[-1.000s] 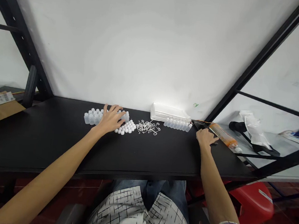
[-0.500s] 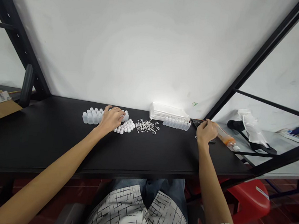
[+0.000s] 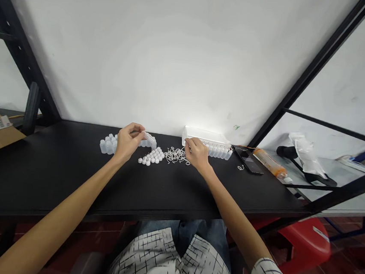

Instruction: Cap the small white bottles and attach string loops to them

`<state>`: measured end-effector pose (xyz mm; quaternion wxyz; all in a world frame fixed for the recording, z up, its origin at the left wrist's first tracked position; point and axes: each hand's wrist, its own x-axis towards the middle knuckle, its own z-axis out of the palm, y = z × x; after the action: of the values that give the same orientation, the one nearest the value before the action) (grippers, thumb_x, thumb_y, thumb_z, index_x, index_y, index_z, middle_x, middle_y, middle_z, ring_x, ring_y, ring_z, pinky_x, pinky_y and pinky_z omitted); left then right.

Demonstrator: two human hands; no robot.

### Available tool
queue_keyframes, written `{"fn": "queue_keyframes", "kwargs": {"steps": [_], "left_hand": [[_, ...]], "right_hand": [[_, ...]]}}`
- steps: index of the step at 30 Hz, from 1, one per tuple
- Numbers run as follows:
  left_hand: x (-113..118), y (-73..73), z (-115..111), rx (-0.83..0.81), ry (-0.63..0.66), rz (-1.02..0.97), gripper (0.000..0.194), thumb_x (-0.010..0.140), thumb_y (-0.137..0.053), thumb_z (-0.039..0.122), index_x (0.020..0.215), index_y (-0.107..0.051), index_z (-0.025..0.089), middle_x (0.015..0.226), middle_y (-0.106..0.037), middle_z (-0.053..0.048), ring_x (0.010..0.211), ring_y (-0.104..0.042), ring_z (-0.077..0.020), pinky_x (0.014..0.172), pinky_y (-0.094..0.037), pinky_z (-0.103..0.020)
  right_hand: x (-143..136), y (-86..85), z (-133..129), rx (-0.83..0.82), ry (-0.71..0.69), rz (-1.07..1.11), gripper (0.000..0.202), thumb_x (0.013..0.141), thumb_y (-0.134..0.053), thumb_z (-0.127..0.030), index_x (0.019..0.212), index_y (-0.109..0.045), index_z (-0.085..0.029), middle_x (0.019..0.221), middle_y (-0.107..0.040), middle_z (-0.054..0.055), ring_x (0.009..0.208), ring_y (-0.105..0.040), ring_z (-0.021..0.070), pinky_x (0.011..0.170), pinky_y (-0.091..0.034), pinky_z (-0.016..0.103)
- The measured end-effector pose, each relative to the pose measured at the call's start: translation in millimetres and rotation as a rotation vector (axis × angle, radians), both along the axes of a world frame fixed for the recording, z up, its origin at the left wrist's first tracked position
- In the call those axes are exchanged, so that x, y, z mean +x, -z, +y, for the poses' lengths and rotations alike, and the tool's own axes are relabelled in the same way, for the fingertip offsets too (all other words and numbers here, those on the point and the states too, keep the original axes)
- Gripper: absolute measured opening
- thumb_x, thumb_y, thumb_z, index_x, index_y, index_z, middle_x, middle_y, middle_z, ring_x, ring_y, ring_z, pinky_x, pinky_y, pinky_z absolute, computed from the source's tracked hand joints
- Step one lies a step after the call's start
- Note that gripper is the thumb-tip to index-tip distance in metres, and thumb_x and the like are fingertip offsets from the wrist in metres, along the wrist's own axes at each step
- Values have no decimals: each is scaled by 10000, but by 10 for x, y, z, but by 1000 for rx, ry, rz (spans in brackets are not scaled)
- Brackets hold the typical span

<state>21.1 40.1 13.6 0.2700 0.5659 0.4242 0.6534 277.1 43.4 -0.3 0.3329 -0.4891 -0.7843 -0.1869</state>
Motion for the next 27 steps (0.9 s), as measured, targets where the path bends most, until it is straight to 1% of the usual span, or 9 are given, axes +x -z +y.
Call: {"fn": "queue_keyframes", "kwargs": {"steps": [3, 5, 8, 12, 16, 20, 22, 25, 27], "left_hand": [[15, -34, -4, -60, 112, -205, 202, 643, -654, 224, 817, -560, 183, 769, -572, 21, 691, -654, -164, 657, -596, -351], [24, -52, -8, -111, 152, -270, 207, 647, -624, 217, 835, -542, 185, 735, -560, 27, 630, -632, -152, 572, -574, -326], [47, -65, -20, -149, 188, -312, 195, 666, -594, 214, 850, -543, 179, 724, -575, 12, 560, -592, -134, 457, -480, -252], [101, -75, -63, -176, 245, -280, 173, 697, -623, 232, 849, -577, 164, 758, -596, -15, 508, -501, -88, 394, -343, -198], [152, -69, -107, -215, 299, -233, 235, 711, -697, 293, 882, -628, 146, 805, -613, -42, 526, -454, -70, 395, -284, -179], [170, -32, -105, -228, 329, -180, 351, 688, -774, 351, 947, -678, 134, 886, -656, -86, 553, -470, -71, 402, -287, -181], [169, -5, -89, -230, 342, -154, 393, 672, -802, 358, 970, -700, 123, 902, -673, -105, 569, -496, -84, 404, -308, -194], [164, 22, -72, -231, 339, -92, 417, 661, -827, 353, 988, -726, 116, 835, -687, -97, 532, -498, -84, 415, -348, -222], [164, 20, -79, -230, 327, -49, 410, 660, -833, 347, 985, -739, 116, 752, -679, -70, 474, -468, -69, 433, -379, -240]], "right_hand": [[-145, -11, 120, -64, 25, -7, 309, 954, -375, -160, 1042, -672, -166, 983, -670, 116, 949, -572, 228, 622, -368, 289], [-190, 17, 166, -92, 42, -3, 273, 955, -417, -201, 1040, -675, -173, 1023, -658, 117, 971, -561, 237, 601, -355, 287], [-168, 104, 178, -146, 56, -9, 245, 946, -490, -286, 1066, -679, -185, 1085, -640, 119, 1015, -556, 252, 603, -366, 283], [-79, 193, 156, -231, 55, -26, 217, 925, -532, -288, 1026, -705, -203, 1057, -656, 103, 1014, -576, 249, 638, -394, 284], [-49, 189, 149, -299, 54, 7, 204, 905, -527, -219, 912, -731, -218, 977, -678, 77, 935, -598, 224, 617, -382, 276], [-13, 140, 159, -331, 13, 124, 162, 871, -580, -245, 852, -736, -208, 941, -691, 62, 810, -604, 189, 652, -402, 276], [30, 118, 176, -345, -15, 191, 152, 853, -597, -250, 825, -738, -201, 874, -696, 50, 764, -602, 178, 676, -413, 278], [97, 99, 205, -374, -38, 265, 145, 828, -606, -238, 800, -742, -198, 790, -697, 34, 727, -599, 170, 685, -417, 276], [124, 90, 211, -394, -44, 285, 138, 812, -610, -224, 798, -745, -200, 785, -704, 26, 708, -595, 163, 686, -414, 275]]}}
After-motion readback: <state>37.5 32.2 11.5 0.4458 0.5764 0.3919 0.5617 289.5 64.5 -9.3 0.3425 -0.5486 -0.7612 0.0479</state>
